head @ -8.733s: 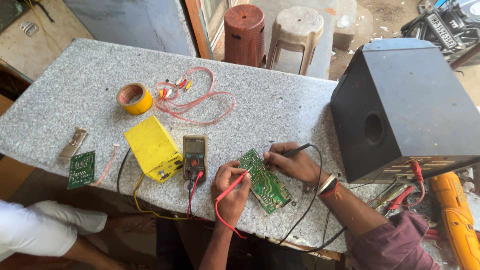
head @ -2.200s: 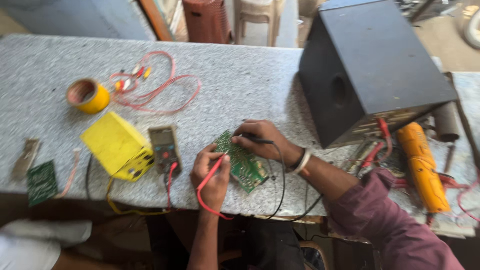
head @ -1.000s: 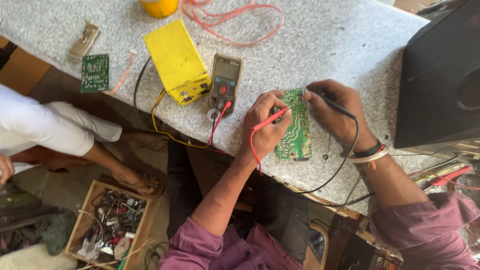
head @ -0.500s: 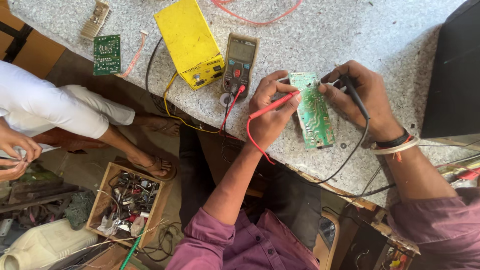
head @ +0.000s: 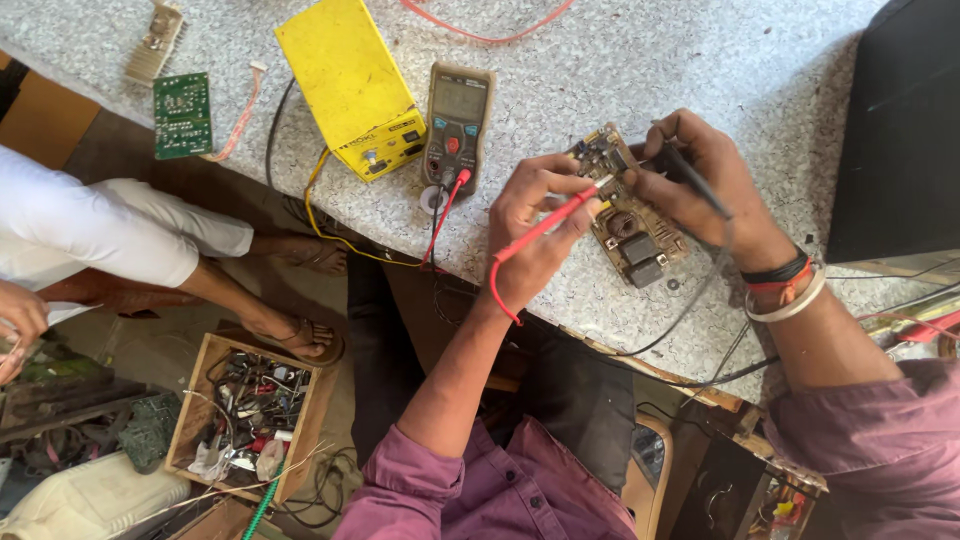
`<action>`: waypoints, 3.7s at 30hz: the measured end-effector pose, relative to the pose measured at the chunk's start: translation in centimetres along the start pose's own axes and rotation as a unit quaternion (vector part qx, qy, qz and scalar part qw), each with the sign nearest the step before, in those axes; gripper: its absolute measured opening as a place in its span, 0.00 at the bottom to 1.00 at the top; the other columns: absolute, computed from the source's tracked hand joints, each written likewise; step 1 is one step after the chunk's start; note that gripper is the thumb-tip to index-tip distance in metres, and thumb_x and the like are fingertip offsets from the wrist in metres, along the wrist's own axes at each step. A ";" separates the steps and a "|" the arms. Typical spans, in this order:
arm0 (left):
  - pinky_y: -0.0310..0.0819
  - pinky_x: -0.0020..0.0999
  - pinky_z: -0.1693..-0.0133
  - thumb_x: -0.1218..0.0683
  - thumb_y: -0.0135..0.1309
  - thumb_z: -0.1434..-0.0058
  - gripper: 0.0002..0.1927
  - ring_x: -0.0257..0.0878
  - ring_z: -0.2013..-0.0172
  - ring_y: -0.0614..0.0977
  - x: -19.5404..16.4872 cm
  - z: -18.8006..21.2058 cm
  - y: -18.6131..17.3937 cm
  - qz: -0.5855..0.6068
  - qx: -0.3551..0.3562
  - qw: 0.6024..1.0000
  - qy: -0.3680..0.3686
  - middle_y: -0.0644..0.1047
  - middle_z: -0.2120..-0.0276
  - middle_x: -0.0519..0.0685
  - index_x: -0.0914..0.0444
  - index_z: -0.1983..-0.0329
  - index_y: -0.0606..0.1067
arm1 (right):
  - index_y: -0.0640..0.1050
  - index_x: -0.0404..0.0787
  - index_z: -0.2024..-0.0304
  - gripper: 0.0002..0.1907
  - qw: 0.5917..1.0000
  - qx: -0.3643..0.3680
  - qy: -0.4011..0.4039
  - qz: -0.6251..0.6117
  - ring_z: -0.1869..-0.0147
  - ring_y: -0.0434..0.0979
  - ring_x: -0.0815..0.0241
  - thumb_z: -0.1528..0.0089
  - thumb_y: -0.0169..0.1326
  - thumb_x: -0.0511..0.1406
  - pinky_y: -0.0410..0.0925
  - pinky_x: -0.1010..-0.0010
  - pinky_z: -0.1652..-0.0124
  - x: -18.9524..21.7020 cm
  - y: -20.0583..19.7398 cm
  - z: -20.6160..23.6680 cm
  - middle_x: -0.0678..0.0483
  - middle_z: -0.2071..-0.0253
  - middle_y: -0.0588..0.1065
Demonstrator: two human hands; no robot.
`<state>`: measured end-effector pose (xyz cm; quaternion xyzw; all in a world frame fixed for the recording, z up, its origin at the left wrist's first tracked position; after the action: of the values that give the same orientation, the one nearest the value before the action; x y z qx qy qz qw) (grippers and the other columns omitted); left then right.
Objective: The person uses a multimeter to test points on a green circuit board, then flips it over to test the other side. They continue testing various points on the board and a second brown circuit board, moving the probes between different components.
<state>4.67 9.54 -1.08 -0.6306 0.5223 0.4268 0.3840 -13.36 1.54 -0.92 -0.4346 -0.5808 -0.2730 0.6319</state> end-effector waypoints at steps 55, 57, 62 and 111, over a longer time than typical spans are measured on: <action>0.83 0.37 0.48 0.56 0.55 0.29 0.11 0.43 0.51 0.85 3.9 -0.2 -0.2 0.221 -0.005 0.963 -0.155 0.79 0.47 0.58 0.69 0.52 0.73 | 0.62 0.40 0.51 0.15 0.988 -0.078 -0.116 -0.061 0.50 0.81 0.66 0.29 0.55 0.22 0.76 0.75 0.50 0.3 -1.1 0.3 0.36 0.38 0.76; 0.84 0.36 0.49 0.56 0.55 0.29 0.10 0.43 0.52 0.85 3.9 -0.1 -0.3 0.221 -0.002 0.962 -0.158 0.79 0.48 0.58 0.69 0.53 0.73 | 0.62 0.40 0.52 0.16 0.988 -0.082 -0.116 -0.055 0.50 0.80 0.66 0.28 0.55 0.22 0.75 0.77 0.52 0.2 -1.1 0.4 0.36 0.40 0.76; 0.84 0.36 0.51 0.57 0.54 0.29 0.09 0.44 0.52 0.86 4.0 -0.1 -0.5 0.252 -0.001 0.952 -0.174 0.80 0.52 0.58 0.69 0.53 0.73 | 0.62 0.42 0.51 0.17 0.983 -0.082 -0.121 -0.114 0.48 0.80 0.64 0.28 0.56 0.23 0.75 0.76 0.49 0.4 -1.1 0.8 0.38 0.40 0.76; 0.77 0.28 0.45 0.58 0.54 0.27 0.09 0.32 0.49 0.80 3.3 0.3 -0.7 0.159 -0.059 0.984 -0.050 0.79 0.46 0.53 0.68 0.49 0.71 | 0.73 0.37 0.53 0.17 0.978 -0.038 -0.020 0.205 0.72 0.69 0.66 0.34 0.62 0.42 0.62 0.71 0.70 2.3 -0.2 0.4 0.54 0.74 0.73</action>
<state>5.58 8.82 -4.23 -0.5392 0.5694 0.5436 0.2993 -13.36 2.12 1.31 -0.5734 -0.4812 -0.1507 0.6457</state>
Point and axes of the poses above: each hand's wrist, its own z-axis away from the middle knuckle, its own y-axis out of the palm, x = y × z, the point moved 8 cm from there along -z, towards the middle knuckle
